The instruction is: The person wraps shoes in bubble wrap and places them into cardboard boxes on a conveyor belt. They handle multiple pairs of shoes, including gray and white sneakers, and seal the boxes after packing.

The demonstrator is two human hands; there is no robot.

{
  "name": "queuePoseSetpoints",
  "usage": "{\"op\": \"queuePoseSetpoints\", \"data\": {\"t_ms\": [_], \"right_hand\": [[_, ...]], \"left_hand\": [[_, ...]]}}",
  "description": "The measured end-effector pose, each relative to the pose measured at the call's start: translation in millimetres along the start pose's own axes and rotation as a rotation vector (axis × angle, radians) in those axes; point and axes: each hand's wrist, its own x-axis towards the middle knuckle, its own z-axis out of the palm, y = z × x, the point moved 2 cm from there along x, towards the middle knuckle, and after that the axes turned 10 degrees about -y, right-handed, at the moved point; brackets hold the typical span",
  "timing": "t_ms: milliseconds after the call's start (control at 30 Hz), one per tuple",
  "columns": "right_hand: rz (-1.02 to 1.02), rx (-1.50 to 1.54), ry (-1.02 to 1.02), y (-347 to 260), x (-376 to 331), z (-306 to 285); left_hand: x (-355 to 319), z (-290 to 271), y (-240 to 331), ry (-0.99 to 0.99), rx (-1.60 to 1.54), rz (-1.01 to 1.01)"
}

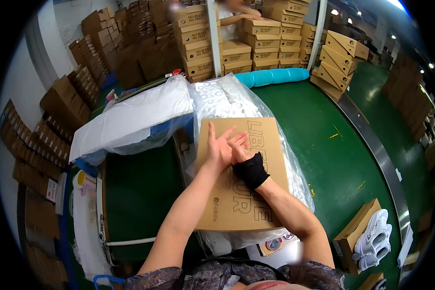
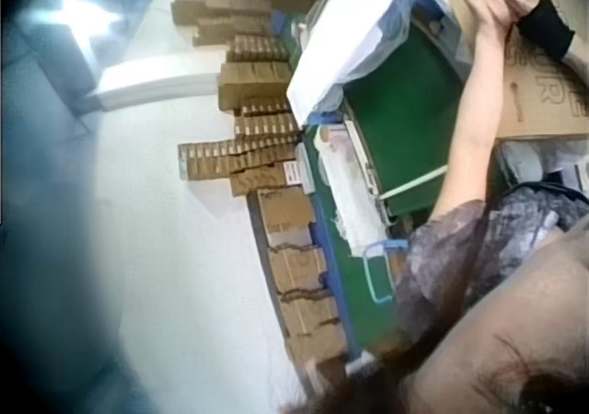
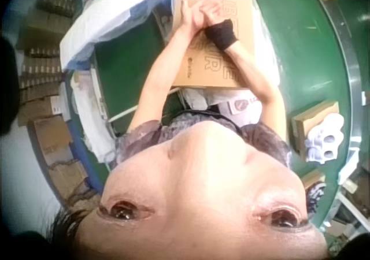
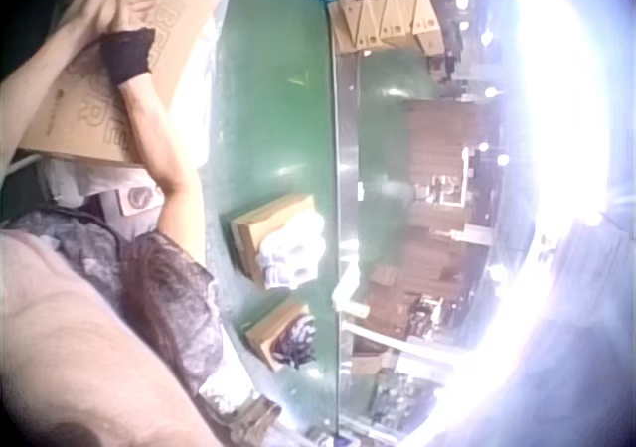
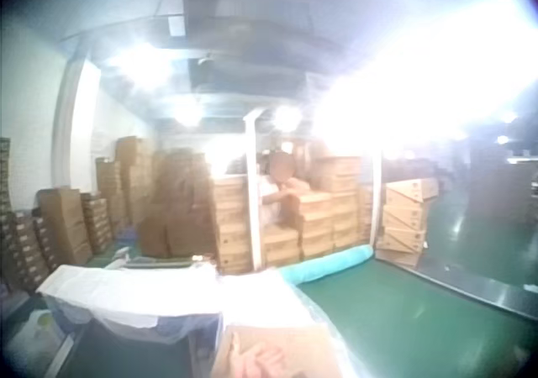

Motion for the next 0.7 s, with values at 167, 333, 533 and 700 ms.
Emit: {"op": "queuePoseSetpoints", "data": {"t_ms": [167,333,533,700], "right_hand": [[0.003,-0.008,-0.007,-1.0,-0.2,1.3],[-0.035,0.072,0.047,-9.8,-0.7,-2.9],[0.033,0.06,-0.037,-11.9,2.4,-5.8],[0.007,-0.103,0.13,-24.4,2.6,-19.3]], "left_hand": [[1.5,0.2,1.3,-0.012,0.029,-0.006],[2.3,3.1,-4.0,0.012,0.052,-0.008],[-0.2,10.1,-2.0,0.04,0.1,-0.022],[-5.0,9.4,-1.7,0.011,0.14,-0.034]]}}
